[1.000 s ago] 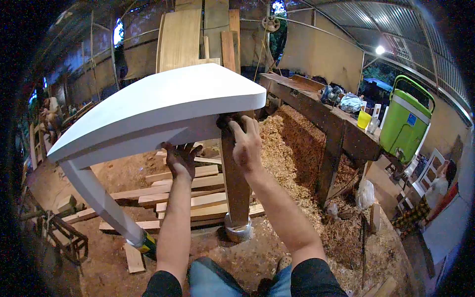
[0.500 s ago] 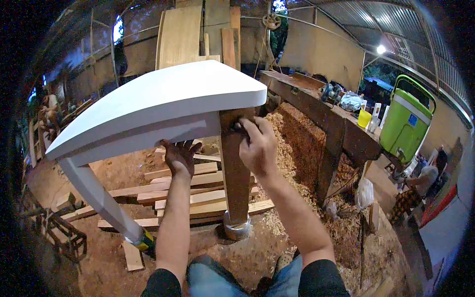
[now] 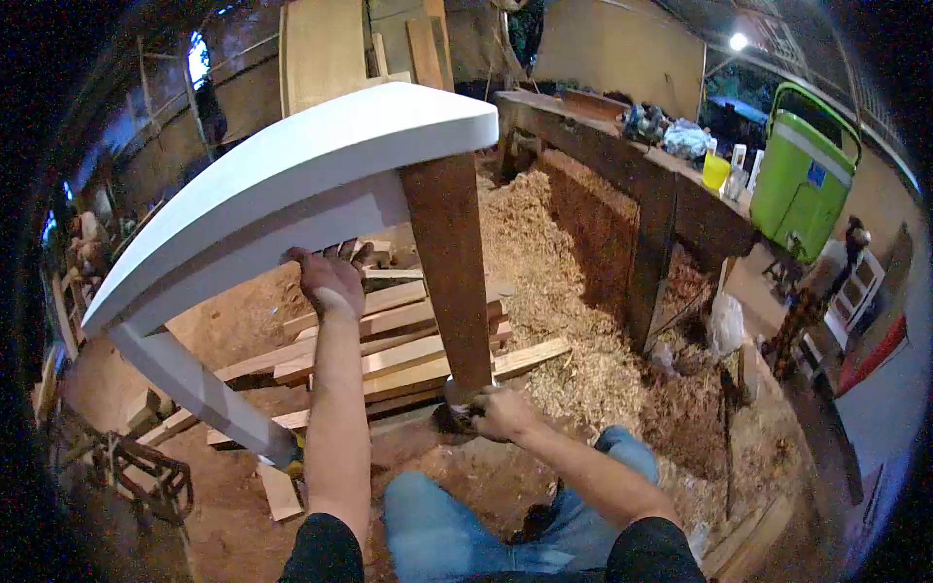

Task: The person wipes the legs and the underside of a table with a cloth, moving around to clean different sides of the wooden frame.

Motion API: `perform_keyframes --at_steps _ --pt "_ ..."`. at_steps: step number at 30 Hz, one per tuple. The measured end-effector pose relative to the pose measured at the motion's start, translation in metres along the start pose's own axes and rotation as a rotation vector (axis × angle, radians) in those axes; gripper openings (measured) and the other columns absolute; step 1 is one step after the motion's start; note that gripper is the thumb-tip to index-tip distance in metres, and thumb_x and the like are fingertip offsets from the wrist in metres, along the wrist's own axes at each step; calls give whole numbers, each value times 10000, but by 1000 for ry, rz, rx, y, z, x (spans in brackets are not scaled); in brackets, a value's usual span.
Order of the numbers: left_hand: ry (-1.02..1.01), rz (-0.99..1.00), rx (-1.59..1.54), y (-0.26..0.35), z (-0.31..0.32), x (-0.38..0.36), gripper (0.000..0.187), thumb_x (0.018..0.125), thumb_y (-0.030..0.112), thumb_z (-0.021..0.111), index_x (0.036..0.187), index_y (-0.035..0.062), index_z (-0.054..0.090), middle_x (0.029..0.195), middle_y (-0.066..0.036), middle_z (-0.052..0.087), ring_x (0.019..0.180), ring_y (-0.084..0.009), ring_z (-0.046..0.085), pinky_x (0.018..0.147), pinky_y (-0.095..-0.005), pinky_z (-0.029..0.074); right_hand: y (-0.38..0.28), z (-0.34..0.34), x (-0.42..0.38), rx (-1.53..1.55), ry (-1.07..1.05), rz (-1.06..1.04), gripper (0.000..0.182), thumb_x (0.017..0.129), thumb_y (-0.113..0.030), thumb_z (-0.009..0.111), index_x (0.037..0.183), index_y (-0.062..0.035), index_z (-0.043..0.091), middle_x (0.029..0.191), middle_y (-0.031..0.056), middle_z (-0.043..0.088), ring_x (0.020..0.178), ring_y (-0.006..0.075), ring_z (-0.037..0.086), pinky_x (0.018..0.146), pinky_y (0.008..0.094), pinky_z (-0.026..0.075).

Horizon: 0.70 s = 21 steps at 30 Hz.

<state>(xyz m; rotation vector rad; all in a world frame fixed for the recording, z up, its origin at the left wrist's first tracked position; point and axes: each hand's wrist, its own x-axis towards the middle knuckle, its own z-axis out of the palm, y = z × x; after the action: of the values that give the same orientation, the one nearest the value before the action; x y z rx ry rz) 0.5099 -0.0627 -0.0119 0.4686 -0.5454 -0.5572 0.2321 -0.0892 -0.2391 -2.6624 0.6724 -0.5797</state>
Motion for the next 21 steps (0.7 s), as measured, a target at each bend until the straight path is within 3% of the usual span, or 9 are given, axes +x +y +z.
perform_keyframes --at_steps 1,2,6,9,13,14,17,18,21 --pt "15 -3 12 0 1 1 592 1018 626 244 1424 214 368 1432 -60 450 1215 -274 488 882 -488 471 -14 -3 -7 7 -4 17 290 748 -262 688 1011 -151 742 990 191 698 897 369 680 824 456 559" --pt "30 -11 27 -1 1 0 591 1016 629 248 1411 211 381 1425 -59 457 1212 -274 490 876 -490 475 -20 -13 -16 59 -165 175 316 750 -257 667 1038 -142 733 1003 199 699 910 372 680 827 455 559" --pt "-58 4 25 -1 -6 1 610 1007 641 260 1408 207 411 1388 -75 497 1168 -277 514 915 -508 454 9 27 -29 16 -221 256 345 763 -256 656 1083 -144 719 1001 207 694 908 365 682 820 461 555" --pt "-79 3 35 1 -8 7 623 1007 641 248 1408 196 420 1342 -85 529 1119 -280 533 935 -492 452 6 30 -30 5 -301 257 344 763 -243 659 1081 -126 716 994 200 694 909 363 680 819 462 554" --pt "-148 19 70 -1 -26 19 615 1004 611 299 1369 145 466 1325 -91 535 1160 -284 531 962 -499 449 -20 22 -33 82 -151 144 203 759 -197 631 876 -59 724 887 194 694 843 358 693 758 466 560" --pt "-51 10 69 1 -11 10 591 1004 590 313 1323 132 508 1294 -96 556 1136 -280 544 971 -498 446 -28 19 -35 92 -148 152 223 755 -199 637 901 -59 731 900 172 694 886 353 690 788 452 561" --pt "-7 81 139 -1 -5 13 615 1002 601 282 1286 117 533 1257 -107 583 1098 -285 563 970 -493 447 -36 29 -37 96 -240 107 273 750 -252 663 970 -104 727 996 162 668 876 365 681 771 493 560" --pt "-88 53 135 1 -3 8 601 1001 566 278 1256 97 553 1236 -113 601 1081 -295 577 961 -487 450 -40 28 -37 69 -294 85 264 759 -254 656 952 -87 724 1041 164 665 905 361 683 776 487 564" --pt "-72 61 113 3 -1 9 567 993 514 286 1236 85 567 1216 -122 615 1065 -298 577 949 -488 451 -51 29 -45 165 -246 69 275 751 -263 662 938 -71 726 993 175 681 881 366 689 771 485 565"
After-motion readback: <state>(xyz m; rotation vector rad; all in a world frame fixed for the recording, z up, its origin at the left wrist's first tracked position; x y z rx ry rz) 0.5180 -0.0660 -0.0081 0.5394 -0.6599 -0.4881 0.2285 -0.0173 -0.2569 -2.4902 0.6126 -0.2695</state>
